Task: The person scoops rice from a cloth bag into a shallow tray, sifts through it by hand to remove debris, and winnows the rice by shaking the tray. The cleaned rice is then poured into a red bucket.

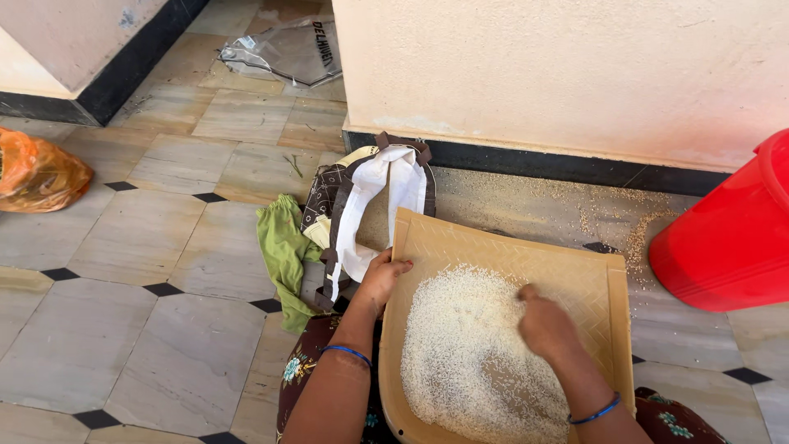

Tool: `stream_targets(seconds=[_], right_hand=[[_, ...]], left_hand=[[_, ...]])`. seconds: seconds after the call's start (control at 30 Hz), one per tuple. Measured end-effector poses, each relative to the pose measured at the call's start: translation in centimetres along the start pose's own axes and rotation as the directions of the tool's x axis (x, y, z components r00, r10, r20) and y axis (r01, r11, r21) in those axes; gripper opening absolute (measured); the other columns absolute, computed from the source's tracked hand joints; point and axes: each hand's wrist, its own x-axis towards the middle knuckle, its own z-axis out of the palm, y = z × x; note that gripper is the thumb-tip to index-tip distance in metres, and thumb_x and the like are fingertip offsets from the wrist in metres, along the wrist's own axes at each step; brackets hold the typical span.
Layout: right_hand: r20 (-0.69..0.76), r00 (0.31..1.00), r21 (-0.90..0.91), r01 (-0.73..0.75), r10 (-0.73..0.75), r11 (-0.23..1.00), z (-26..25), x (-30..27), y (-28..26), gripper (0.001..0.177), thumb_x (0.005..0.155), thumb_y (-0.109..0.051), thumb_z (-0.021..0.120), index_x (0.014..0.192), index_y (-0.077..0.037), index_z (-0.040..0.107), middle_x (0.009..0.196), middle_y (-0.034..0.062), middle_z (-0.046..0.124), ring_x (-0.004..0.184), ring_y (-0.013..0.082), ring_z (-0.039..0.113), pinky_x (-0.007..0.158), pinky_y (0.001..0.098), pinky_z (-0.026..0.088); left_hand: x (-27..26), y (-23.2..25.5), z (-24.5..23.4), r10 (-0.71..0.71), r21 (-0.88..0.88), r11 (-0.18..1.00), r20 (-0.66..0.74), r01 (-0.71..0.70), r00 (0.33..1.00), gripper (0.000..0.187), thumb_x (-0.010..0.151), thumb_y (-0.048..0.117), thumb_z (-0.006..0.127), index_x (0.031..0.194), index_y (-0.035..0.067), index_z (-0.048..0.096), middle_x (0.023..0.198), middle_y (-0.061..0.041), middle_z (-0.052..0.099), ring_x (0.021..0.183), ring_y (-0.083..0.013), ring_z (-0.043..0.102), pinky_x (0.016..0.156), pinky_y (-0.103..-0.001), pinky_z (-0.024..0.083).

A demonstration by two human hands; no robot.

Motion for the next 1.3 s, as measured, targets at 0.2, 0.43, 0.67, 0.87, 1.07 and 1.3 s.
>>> stream_targets(seconds=[0.2,0.43,0.67,0.87,1.07,1.3], right_hand=[[-0.175,0.941,0.692,0.327,-0.289,0.644,1.0,0.7,-0.4,0.056,0.086,0.013,0.049,0.138,-0.007,0.056,0.136,0.0154,0.064,0.119,0.0285,0.064,0.104,0.0368,0.054],[-0.258,0.955,0.284,0.216,-0.143,0.934,-1.0,-1.0,-2.1,0.037,0.097,-0.001,0.053,0.128,-0.018,0.067,0.139,0.0050,0.065,0.121,0.0211,0.067,0.104,0.0295,0.057],[0.435,0.771,0.245,0.396,-0.465,0.885,-0.8,-6.5,-8.4,0.032,0.099,-0.012,0.054,0.128,-0.015,0.066,0.134,0.0054,0.067,0.126,0.0185,0.063,0.111,0.0326,0.047],[0.565,0.470,0.259,0.679,-0.678,0.687,1.1,-10.3,-11.5,0.038,0.086,0.008,0.052,0.117,-0.004,0.071,0.113,0.0148,0.072,0.109,0.0293,0.069,0.100,0.0407,0.055],[0.168,0.719,0.098,0.669,-0.675,0.737,4.5,-7.7,-10.9,0.056,0.072,0.016,0.048,0.116,-0.008,0.072,0.126,0.0172,0.066,0.117,0.0372,0.061,0.102,0.0472,0.048],[-0.128,0.963,0.068,0.245,-0.235,0.967,-1.6,-4.2,-5.1,0.072,0.078,0.014,0.044,0.145,-0.011,0.054,0.148,0.0129,0.052,0.125,0.0322,0.055,0.107,0.0432,0.045]], left_hand=[[0.0,0.2,0.1,0.004,-0.029,1.000,0.015,-0.003,1.000,0.040,0.088,0.007,0.063,0.127,0.001,0.067,0.108,-0.011,0.073,0.095,-0.0225,0.068,0.084,-0.036,0.054],[-1.2,2.0,0.9,-0.062,-0.032,0.998,0.000,0.062,0.998,0.033,0.094,0.017,0.065,0.125,0.004,0.067,0.105,-0.012,0.073,0.092,-0.0228,0.068,0.081,-0.037,0.054],[0.3,1.2,0.2,-0.028,-0.085,0.996,0.011,0.029,1.000,0.026,0.094,0.011,0.065,0.118,0.002,0.070,0.100,-0.010,0.073,0.085,-0.0198,0.067,0.076,-0.036,0.055],[0.1,1.6,0.3,-0.004,-0.030,1.000,0.003,0.004,1.000,0.026,0.094,0.011,0.064,0.117,0.001,0.070,0.098,-0.009,0.074,0.083,-0.0184,0.067,0.074,-0.034,0.054],[-0.1,1.5,0.4,0.042,-0.005,0.999,0.018,-0.042,0.999,0.026,0.093,0.011,0.064,0.117,0.002,0.070,0.097,-0.008,0.073,0.082,-0.0170,0.066,0.074,-0.032,0.053],[0.9,-0.6,-0.4,0.059,-0.029,0.998,0.005,-0.059,0.998,0.024,0.093,0.011,0.065,0.114,0.001,0.070,0.093,-0.007,0.071,0.079,-0.0164,0.064,0.072,-0.032,0.052]])
